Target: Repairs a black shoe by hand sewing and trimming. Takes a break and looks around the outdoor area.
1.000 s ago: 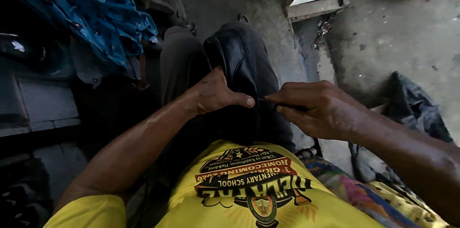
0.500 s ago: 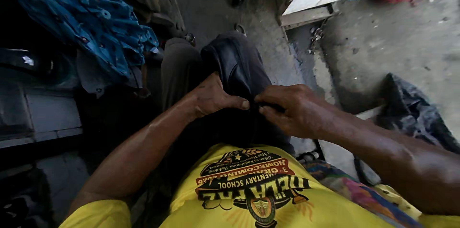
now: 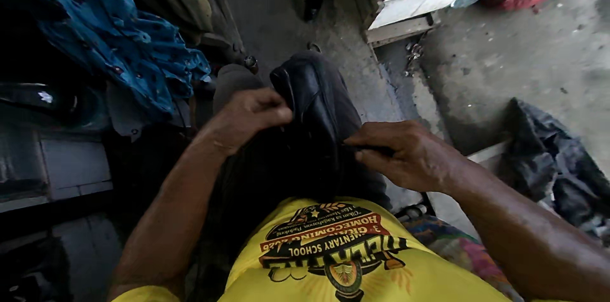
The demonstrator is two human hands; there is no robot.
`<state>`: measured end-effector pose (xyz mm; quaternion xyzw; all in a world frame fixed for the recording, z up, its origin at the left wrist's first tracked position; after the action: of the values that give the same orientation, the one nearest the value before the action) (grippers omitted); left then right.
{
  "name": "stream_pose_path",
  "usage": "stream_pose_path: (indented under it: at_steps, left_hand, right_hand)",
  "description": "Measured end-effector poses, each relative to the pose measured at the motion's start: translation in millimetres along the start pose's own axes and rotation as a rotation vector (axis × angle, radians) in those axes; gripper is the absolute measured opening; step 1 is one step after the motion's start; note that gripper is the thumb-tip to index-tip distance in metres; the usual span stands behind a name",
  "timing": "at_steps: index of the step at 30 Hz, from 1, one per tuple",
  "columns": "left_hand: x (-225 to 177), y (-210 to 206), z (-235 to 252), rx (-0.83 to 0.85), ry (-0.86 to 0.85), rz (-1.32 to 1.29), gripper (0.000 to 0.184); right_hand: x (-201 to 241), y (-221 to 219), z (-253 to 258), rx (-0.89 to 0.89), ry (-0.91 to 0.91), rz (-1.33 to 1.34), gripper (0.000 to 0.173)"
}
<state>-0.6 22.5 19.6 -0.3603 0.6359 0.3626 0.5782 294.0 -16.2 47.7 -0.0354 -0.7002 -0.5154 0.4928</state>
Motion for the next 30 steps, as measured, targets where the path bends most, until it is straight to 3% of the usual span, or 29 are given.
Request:
stream_pose_path:
  at_steps: [3, 5, 7, 9, 12, 14, 17, 21, 24, 26, 28, 30]
  left_hand:
    - [0.9, 60.8, -16.9, -0.254, -0.046, 0.179, 0.027]
    - [-6.1, 92.6, -30.9, -0.435, 0.029, 0.64, 0.031]
    - [-18.1, 96.5, -35.0, -0.438, 0.14, 0.972, 0.039]
    - [-23.9, 71.9, -30.0, -0.346, 0.039, 1.008, 0.039]
    - [-15.5, 18.1, -7.5, -0.014, -0.181, 0.658, 0.025]
    - [-9.0, -4.8, 11.2, 0.244, -0.119, 0.448, 0.015]
    - [-13.8, -10.4, 29.5, 0.483, 0.123, 0.395, 0.02]
    - [-20.9, -6.7, 29.6, 0.464, 0.146, 0.515, 0.011]
    - [-30.5, 3.7, 17.6, 0.365, -0.05, 0.808, 0.013]
    - [-33.0, 15.4, 4.7, 0.277, -0.159, 0.692, 0.023]
    - [-34.3, 16.2, -7.5, 0.157, -0.226, 0.187, 0.032]
    - [-10.0, 16.5, -6.6, 0.256, -0.255, -0.427, 0.02]
  right_hand:
    - [0.2, -1.0, -2.1, -0.013, -0.016, -0.011, 0.023]
    - [0.8, -1.1, -2.8, -0.018, -0.023, -0.018, 0.023]
    - [1.3, -0.5, -2.5, -0.028, -0.018, -0.024, 0.024]
    - [1.2, -1.1, -1.1, -0.034, -0.012, -0.025, 0.024]
    - [2.1, -1.9, -0.5, -0.03, -0.021, -0.009, 0.023]
    - [2.5, -2.3, -2.2, -0.035, -0.036, -0.012, 0.023]
    - [0.8, -1.7, -5.8, -0.042, -0.07, -0.008, 0.024]
    - [1.3, -3.2, -8.4, -0.047, -0.091, 0.012, 0.027]
    - [0.1, -2.3, -9.1, -0.048, -0.101, 0.015, 0.028]
    - [-1.4, -1.6, -10.6, -0.036, -0.111, 0.016, 0.028]
    - [-2.7, -1.9, -11.0, -0.04, -0.097, 0.019, 0.027]
    - [-3.9, -2.9, -9.6, -0.052, -0.082, 0.026, 0.027]
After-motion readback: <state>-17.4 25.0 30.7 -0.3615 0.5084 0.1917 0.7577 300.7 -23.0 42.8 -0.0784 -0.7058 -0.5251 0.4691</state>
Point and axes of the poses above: each hand's wrist, its own z-axis towards the middle knuckle, its own y-axis out of the back of the hand, x = y × z, the point moved 2 cm from there along z, towards the middle knuckle, and after that the axes turned 5 degrees about -y, right-handed, at the moved point
